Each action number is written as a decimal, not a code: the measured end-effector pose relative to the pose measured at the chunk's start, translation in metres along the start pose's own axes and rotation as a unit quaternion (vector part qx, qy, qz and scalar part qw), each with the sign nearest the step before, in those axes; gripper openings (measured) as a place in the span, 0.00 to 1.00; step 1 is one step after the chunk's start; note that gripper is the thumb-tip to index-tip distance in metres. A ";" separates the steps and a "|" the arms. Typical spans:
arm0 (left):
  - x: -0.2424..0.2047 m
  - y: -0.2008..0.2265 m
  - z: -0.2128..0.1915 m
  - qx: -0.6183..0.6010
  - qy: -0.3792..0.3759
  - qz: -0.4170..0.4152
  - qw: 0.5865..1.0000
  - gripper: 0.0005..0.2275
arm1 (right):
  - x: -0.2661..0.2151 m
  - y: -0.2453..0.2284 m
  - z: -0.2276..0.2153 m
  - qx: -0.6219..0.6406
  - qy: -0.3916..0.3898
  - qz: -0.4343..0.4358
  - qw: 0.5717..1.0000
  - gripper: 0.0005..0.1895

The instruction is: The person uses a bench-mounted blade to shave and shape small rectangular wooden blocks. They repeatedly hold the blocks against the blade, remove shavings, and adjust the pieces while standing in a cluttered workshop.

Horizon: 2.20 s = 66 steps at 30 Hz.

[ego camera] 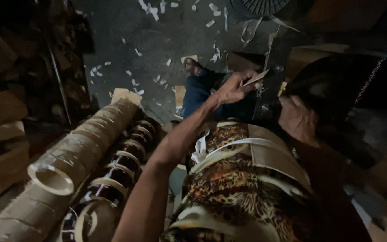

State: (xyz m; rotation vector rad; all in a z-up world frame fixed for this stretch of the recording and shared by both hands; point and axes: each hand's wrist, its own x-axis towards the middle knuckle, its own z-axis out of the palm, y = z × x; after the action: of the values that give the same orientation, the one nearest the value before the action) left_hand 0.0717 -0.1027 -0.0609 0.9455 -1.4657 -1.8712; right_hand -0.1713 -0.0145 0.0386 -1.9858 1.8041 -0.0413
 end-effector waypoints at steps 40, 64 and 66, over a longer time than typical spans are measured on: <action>-0.007 0.003 0.006 -0.023 0.039 -0.067 0.997 0.11 | -0.029 0.088 0.133 0.302 -0.017 -0.042 0.952 0.18; 0.011 0.106 0.051 0.007 0.188 -0.246 0.951 0.14 | -0.019 0.013 0.060 0.132 -0.112 0.052 0.984 0.25; 0.011 0.104 0.048 -0.027 0.184 -0.235 0.954 0.11 | -0.016 0.019 0.060 0.139 -0.130 0.050 0.980 0.24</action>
State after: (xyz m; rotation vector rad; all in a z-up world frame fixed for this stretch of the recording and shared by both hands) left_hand 0.0280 -0.1080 0.0453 1.6254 -1.0188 -1.8957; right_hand -0.1721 0.0181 -0.0178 -1.6226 1.6284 -0.0011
